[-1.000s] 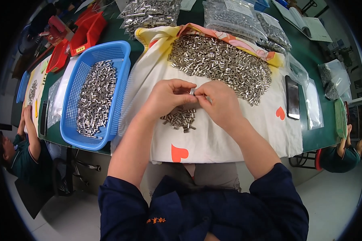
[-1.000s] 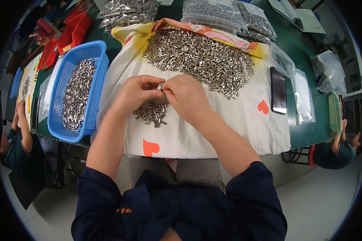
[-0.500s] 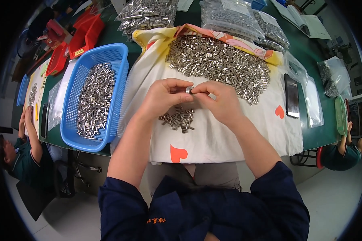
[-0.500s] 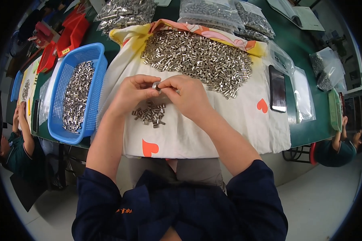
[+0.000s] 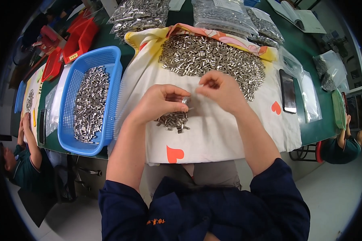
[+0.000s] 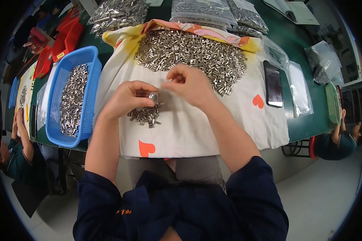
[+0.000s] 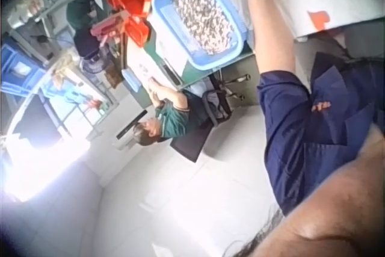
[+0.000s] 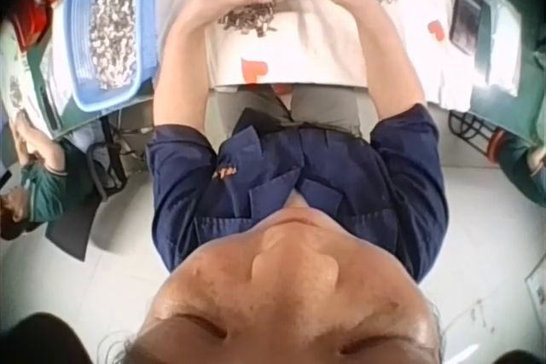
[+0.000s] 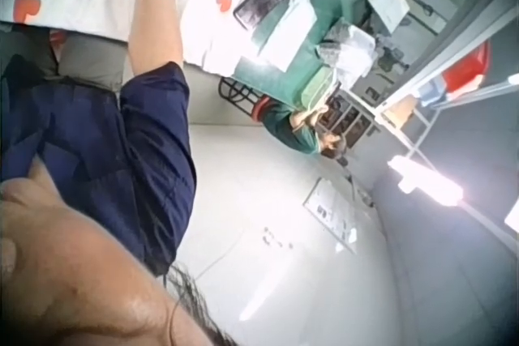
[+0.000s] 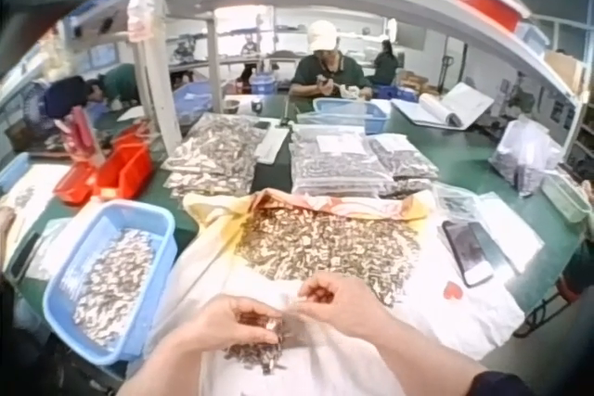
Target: Inspecting and sorting small metal hardware components from a large pile into smaller groups on a workbench.
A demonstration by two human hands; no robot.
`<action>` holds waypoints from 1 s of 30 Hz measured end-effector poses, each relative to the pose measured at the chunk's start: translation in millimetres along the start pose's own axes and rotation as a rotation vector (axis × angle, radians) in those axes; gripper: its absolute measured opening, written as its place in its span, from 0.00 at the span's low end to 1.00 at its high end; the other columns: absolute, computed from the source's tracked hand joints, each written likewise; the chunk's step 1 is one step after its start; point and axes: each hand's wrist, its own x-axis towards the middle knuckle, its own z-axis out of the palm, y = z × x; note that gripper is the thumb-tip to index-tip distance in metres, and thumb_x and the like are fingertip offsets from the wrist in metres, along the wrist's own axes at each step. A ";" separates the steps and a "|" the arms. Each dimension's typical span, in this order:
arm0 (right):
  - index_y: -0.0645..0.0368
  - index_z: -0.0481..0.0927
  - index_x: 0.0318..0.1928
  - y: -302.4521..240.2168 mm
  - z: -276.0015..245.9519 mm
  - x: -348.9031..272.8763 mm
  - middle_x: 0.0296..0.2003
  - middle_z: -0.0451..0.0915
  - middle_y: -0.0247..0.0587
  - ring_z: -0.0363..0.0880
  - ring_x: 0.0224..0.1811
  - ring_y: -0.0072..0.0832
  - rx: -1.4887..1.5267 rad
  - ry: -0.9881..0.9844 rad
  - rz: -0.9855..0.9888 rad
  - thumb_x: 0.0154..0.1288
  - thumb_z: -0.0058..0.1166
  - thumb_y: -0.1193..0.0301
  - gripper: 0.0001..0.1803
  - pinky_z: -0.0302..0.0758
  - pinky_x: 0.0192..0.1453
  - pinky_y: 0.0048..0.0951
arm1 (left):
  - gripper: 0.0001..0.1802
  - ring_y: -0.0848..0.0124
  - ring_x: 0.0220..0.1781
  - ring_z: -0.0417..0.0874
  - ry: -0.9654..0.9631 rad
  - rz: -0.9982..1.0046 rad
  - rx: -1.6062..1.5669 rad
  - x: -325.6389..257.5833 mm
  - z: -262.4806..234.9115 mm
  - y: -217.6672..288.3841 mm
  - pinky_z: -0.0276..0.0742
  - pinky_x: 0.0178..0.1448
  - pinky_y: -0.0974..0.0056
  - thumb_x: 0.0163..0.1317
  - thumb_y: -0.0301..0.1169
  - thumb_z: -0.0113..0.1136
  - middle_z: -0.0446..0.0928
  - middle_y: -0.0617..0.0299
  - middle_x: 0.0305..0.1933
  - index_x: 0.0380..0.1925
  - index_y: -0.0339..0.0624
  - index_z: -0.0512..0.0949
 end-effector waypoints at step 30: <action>0.60 0.78 0.29 -7.7 18.5 -14.1 0.27 0.78 0.36 0.74 0.29 0.23 -0.065 0.045 -0.204 0.49 0.55 0.75 0.05 0.70 0.34 0.22 | 0.18 0.79 0.35 0.77 0.051 0.107 -0.107 8.2 0.4 -5.9 0.73 0.40 0.75 0.49 0.21 0.62 0.77 0.63 0.34 0.42 0.32 0.73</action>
